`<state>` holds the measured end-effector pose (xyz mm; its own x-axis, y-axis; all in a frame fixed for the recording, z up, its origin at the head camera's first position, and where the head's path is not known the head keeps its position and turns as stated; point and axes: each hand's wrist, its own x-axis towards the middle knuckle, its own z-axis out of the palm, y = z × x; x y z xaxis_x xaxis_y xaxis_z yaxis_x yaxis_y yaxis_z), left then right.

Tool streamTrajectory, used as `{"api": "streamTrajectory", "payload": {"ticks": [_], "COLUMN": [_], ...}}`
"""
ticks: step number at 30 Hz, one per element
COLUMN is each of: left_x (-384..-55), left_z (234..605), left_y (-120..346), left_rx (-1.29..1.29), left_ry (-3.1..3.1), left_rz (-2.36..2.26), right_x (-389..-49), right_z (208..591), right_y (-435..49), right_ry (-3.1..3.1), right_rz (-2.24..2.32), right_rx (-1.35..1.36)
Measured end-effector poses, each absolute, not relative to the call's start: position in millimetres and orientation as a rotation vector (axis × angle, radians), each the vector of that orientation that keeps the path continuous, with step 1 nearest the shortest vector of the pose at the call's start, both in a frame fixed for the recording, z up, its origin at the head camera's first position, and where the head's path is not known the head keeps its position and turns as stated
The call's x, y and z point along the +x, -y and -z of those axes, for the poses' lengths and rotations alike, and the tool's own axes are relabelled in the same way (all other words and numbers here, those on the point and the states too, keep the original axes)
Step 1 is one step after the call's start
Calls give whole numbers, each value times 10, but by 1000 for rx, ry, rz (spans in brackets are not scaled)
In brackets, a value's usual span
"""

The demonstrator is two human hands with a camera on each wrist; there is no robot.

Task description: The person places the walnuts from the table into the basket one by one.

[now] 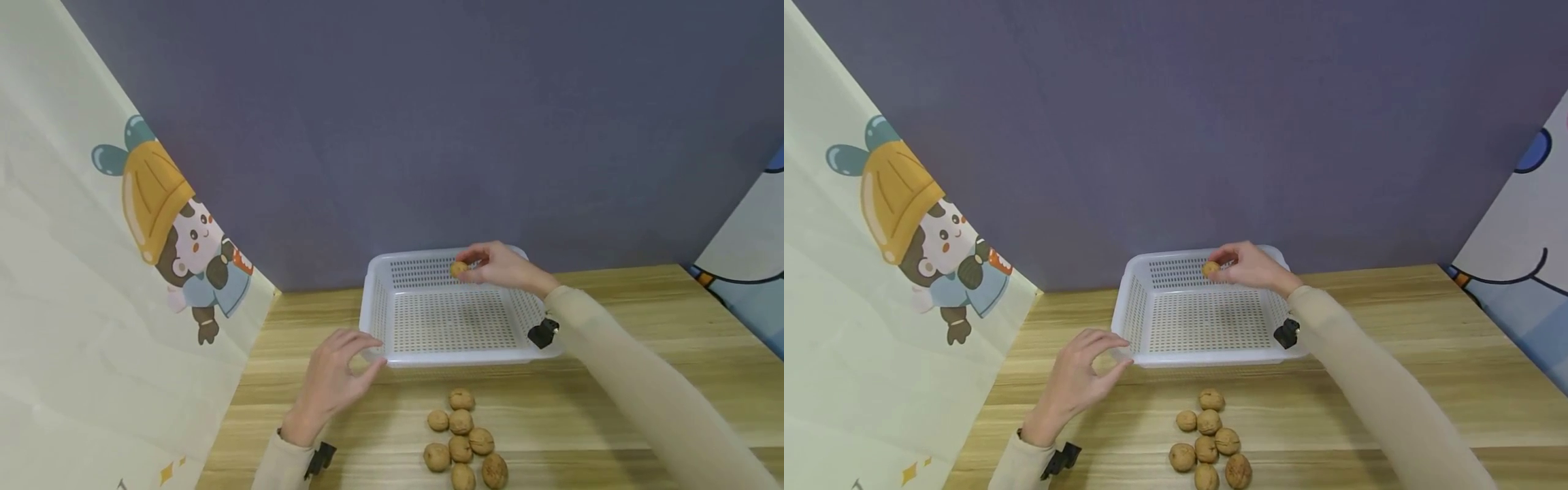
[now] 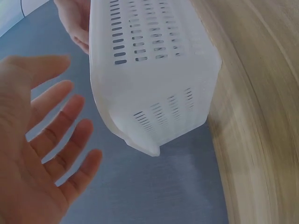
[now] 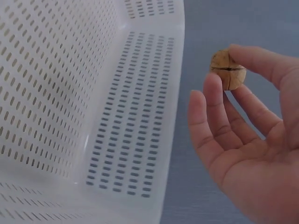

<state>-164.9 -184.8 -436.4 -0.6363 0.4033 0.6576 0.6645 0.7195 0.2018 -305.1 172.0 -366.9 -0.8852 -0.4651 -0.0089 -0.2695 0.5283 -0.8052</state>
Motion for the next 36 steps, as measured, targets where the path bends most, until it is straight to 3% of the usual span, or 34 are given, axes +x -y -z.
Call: {"api": "streamTrajectory", "payload": {"ticks": [21, 36], "left_x": [-1639, -1576], "left_z": [4346, 4357], "left_y": [1825, 1817], "left_rx": [-754, -717], "left_ry": [2524, 2533], "left_rz": [543, 520], "right_x": [-3438, -3568], "right_z": [4410, 4543], "right_y": [-1844, -1650], "right_ry": [-2586, -2624], "right_rz": [1130, 961], "right_rx": [-376, -366]}}
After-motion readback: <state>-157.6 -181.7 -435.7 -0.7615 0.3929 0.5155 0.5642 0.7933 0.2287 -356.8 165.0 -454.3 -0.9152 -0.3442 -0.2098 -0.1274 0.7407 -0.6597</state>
